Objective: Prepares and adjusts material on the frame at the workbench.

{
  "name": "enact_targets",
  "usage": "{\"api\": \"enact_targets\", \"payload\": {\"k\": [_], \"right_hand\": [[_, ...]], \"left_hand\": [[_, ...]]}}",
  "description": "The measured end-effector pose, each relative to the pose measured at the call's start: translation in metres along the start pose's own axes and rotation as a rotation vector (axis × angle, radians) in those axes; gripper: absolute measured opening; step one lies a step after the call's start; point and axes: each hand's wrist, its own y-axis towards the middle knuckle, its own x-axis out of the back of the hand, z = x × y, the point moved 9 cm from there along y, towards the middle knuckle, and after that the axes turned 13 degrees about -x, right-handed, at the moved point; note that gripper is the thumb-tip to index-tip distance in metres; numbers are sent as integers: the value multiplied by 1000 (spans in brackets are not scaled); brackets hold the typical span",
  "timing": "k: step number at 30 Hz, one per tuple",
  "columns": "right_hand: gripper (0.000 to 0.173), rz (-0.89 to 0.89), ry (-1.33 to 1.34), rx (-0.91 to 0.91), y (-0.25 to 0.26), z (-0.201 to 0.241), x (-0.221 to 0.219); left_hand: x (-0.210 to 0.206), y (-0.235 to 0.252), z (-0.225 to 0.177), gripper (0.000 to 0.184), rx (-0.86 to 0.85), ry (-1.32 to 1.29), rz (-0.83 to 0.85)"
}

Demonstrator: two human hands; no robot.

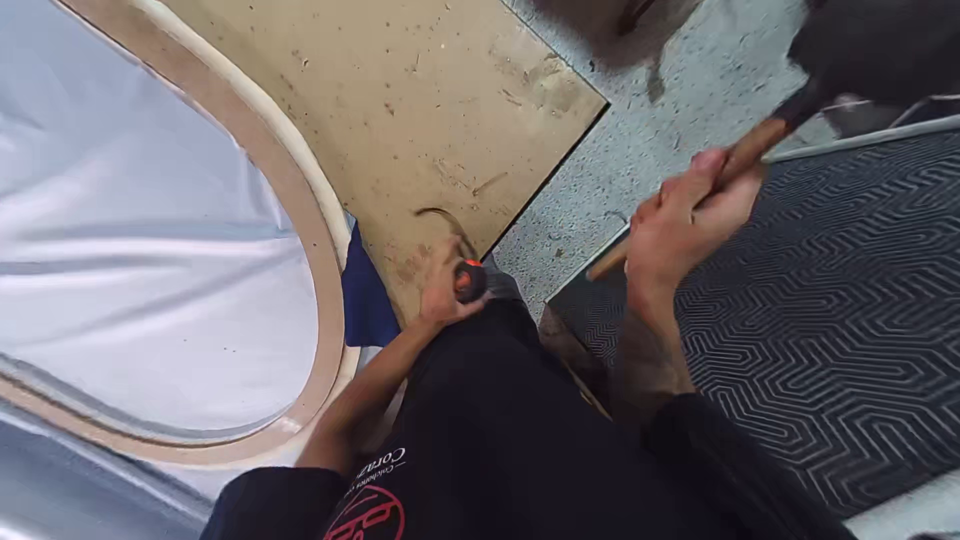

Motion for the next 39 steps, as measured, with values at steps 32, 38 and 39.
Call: {"api": "enact_targets", "payload": {"k": [32, 38, 39], "right_hand": [[66, -985, -767, -600, -84, -88, 568], [56, -582, -689, -225, -126, -24, 434], [63, -392, -589, -207, -132, -23, 389]], "left_hand": [[-100, 31, -139, 91, -87, -193, 439], [-122, 56, -189, 90, 15, -363, 365], [-125, 66, -208, 91, -17, -409, 345]]}}
